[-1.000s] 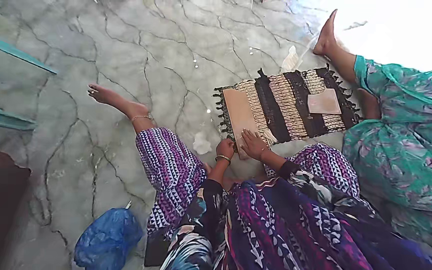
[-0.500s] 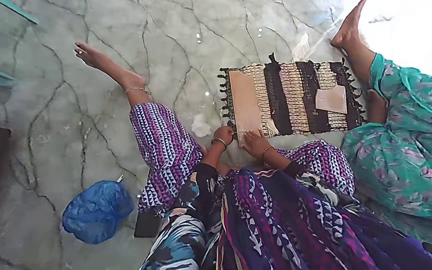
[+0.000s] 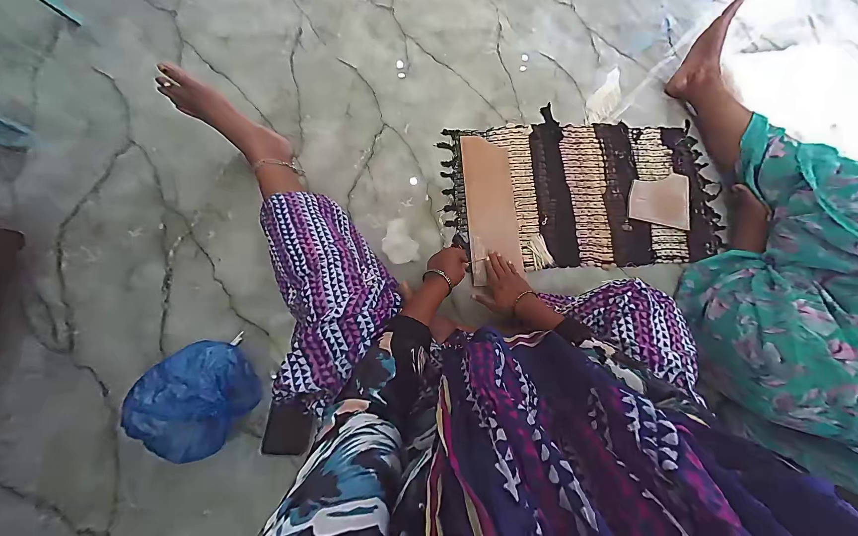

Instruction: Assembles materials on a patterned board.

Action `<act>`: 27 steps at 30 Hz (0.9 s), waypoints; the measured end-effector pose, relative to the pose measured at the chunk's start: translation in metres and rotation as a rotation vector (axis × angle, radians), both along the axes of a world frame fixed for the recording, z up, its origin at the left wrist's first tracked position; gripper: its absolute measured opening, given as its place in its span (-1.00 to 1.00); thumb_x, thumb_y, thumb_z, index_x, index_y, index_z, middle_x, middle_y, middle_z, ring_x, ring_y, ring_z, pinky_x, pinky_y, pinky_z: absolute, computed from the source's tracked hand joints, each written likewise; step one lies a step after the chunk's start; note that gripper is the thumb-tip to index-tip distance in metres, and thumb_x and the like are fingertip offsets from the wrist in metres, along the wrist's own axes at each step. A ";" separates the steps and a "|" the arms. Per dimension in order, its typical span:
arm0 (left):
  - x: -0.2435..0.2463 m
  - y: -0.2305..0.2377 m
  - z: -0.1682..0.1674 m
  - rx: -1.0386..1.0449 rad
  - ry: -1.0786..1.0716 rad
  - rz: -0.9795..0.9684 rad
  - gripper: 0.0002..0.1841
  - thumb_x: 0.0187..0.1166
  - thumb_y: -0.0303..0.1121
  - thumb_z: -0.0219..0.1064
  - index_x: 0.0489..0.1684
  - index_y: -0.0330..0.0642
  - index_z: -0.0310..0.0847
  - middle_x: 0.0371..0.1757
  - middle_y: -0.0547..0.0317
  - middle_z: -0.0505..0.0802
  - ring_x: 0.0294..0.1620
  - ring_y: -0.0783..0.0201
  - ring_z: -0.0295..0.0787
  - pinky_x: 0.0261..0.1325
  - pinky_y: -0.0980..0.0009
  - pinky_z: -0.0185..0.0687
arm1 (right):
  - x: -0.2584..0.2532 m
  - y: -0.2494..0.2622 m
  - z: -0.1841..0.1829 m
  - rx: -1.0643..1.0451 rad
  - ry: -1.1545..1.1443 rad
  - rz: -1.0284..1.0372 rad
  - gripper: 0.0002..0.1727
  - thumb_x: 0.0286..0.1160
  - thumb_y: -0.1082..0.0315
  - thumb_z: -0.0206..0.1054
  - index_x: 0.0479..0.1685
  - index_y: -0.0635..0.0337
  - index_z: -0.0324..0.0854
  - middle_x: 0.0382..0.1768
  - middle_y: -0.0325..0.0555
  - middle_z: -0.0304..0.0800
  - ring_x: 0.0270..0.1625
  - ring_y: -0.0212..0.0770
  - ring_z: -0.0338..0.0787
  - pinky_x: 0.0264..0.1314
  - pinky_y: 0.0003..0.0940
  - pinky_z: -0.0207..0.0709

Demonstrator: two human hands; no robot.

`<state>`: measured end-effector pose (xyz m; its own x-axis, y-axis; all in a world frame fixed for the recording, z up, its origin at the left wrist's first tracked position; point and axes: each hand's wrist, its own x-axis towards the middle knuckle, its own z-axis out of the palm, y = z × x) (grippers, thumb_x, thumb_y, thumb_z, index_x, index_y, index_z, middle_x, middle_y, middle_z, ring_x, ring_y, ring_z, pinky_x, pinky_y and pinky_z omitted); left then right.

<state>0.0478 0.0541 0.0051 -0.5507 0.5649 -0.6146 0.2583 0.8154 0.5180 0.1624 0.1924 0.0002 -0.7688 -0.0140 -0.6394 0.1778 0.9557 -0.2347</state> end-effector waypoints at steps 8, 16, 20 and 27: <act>0.006 -0.003 -0.004 0.013 0.088 -0.009 -0.70 0.78 -0.37 0.17 0.23 -0.29 0.77 0.33 -0.25 0.80 0.45 -0.23 0.70 0.45 -0.32 0.50 | -0.005 -0.006 0.027 -0.020 0.097 -0.102 -0.10 0.82 -0.16 -0.02 0.85 0.44 -0.04 0.89 0.30 -0.09 0.95 0.13 -0.10 0.95 0.12 -0.34; 0.011 -0.005 0.003 -0.054 0.033 -0.067 -0.68 0.75 -0.37 0.19 0.33 -0.25 0.72 0.37 -0.23 0.79 0.49 -0.22 0.67 0.50 -0.31 0.47 | 0.012 -0.013 0.000 0.031 -0.008 -0.043 0.18 0.66 -0.39 0.01 0.88 0.47 -0.31 0.91 0.36 -0.40 0.97 0.22 -0.31 0.94 0.14 -0.37; 0.007 -0.003 0.007 -0.037 0.042 -0.148 -0.70 0.75 -0.38 0.22 0.29 -0.25 0.75 0.33 -0.25 0.81 0.47 -0.26 0.68 0.50 -0.34 0.45 | 0.012 -0.015 0.033 0.029 -0.064 -0.029 -0.19 0.82 -0.09 0.01 0.82 0.37 0.10 0.78 0.30 0.22 0.86 0.16 0.20 0.92 0.25 -0.33; 0.012 -0.006 0.011 0.034 0.088 -0.197 -0.71 0.76 -0.44 0.17 0.28 -0.25 0.74 0.28 -0.26 0.83 0.42 -0.28 0.71 0.46 -0.34 0.48 | -0.008 0.004 0.033 0.104 0.089 -0.181 -0.68 0.71 0.40 0.13 0.19 0.31 0.75 0.29 0.28 0.72 0.41 0.25 0.67 0.48 0.28 0.36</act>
